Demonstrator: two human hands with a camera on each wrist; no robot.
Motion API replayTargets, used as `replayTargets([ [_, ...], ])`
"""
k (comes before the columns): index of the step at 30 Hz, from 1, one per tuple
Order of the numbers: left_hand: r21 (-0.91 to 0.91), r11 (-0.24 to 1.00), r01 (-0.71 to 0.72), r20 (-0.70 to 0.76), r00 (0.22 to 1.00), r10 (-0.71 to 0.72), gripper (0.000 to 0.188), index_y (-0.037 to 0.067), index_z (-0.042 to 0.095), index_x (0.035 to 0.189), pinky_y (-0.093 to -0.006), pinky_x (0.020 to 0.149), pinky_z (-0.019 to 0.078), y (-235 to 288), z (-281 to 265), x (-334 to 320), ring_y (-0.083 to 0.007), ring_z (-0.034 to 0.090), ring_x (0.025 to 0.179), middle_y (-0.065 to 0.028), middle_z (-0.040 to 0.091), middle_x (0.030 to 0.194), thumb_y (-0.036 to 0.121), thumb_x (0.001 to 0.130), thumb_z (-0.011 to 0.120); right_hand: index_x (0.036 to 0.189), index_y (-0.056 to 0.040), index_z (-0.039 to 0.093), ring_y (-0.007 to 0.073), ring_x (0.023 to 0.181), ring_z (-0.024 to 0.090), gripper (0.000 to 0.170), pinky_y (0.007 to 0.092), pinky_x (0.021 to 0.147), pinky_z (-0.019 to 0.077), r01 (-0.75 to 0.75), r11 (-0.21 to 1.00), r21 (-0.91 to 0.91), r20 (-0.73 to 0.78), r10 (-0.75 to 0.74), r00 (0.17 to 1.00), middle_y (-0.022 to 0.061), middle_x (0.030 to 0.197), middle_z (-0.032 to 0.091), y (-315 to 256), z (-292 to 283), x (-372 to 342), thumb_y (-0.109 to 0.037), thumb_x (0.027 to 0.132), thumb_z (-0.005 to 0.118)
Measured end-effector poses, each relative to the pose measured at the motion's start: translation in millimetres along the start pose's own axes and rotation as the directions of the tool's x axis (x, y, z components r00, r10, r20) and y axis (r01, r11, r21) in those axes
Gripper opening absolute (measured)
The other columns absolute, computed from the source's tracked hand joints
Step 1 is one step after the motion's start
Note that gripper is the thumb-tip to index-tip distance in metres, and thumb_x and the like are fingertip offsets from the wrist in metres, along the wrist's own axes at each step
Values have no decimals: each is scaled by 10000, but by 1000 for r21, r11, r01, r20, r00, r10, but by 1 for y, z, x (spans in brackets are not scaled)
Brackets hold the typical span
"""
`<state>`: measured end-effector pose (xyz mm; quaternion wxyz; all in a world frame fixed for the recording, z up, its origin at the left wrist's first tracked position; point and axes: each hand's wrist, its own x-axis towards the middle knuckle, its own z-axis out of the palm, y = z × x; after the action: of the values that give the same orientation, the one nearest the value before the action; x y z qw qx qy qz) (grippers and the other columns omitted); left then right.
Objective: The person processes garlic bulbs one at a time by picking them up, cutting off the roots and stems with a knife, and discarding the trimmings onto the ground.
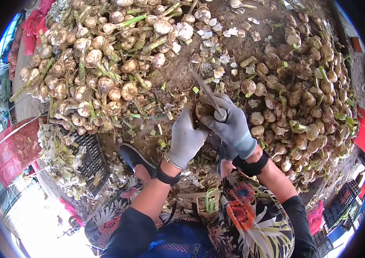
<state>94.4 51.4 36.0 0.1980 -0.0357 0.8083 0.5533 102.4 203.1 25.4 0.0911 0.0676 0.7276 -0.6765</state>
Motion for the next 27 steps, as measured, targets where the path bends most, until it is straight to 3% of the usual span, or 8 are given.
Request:
replayTargets([
  [7,-157,962,222,139,970,-201,417,8,592,1186,-303,761,547,-20,5,-4,-170,679,819,-76,692,961,3,785,704,1029,3,694,68,736,616,187,244,655,507,-350,803,482,-63,430,900,-1,839,709,21,2,4,-77,867,745],
  [10,-370,892,259,156,964,-216,363,27,591,1173,-236,653,523,-25,5,0,-94,637,801,-28,666,958,-14,823,680,1034,-41,696,141,763,681,208,295,678,549,-255,966,-50,-298,229,927,62,878,725,42,-21,-9,-57,834,750],
  [13,-341,844,414,263,904,-338,383,41,559,1221,-195,603,498,-24,-6,-4,-54,611,852,-20,646,996,-22,859,671,1044,-80,691,253,775,710,268,354,686,570,17,864,-504,-69,-60,996,106,914,707,20,-21,-33,-78,784,756],
  [15,-622,729,286,156,957,-243,415,53,526,1242,-208,608,511,-48,-6,-17,-55,618,853,-12,635,1026,-26,865,682,1040,-108,686,325,772,687,304,404,672,558,33,829,-558,25,-22,999,106,882,674,15,-18,-37,-106,741,738],
  [17,-350,891,290,164,955,-246,448,51,509,1252,-230,690,545,-56,-13,-15,-83,638,896,-13,632,1054,-33,854,696,1036,-124,677,327,750,665,315,427,666,539,116,713,-691,134,-32,991,88,810,635,14,-16,-35,-120,724,721],
  [19,-26,970,-242,107,964,243,495,47,489,1284,-249,785,549,-62,-16,-12,-108,641,945,-19,644,1083,-42,847,703,1010,-134,674,320,736,650,304,435,664,522,111,702,-703,107,-50,993,81,789,621,15,-13,-36,-121,709,713],
  [26,54,959,-278,84,958,273,446,44,550,1240,-240,753,529,-61,-17,-9,-106,640,910,-25,665,1072,-11,838,734,957,-126,645,329,755,656,265,434,660,521,81,764,-640,83,-37,996,90,808,637,9,-11,-38,-104,703,716],
  [27,-27,998,-49,115,992,52,436,42,562,1227,-236,714,529,-52,-19,-11,-93,635,864,-24,668,1044,-4,834,745,941,-123,635,332,760,657,257,436,658,520,78,753,-654,101,-15,995,90,810,638,9,-10,-37,-100,699,718],
])
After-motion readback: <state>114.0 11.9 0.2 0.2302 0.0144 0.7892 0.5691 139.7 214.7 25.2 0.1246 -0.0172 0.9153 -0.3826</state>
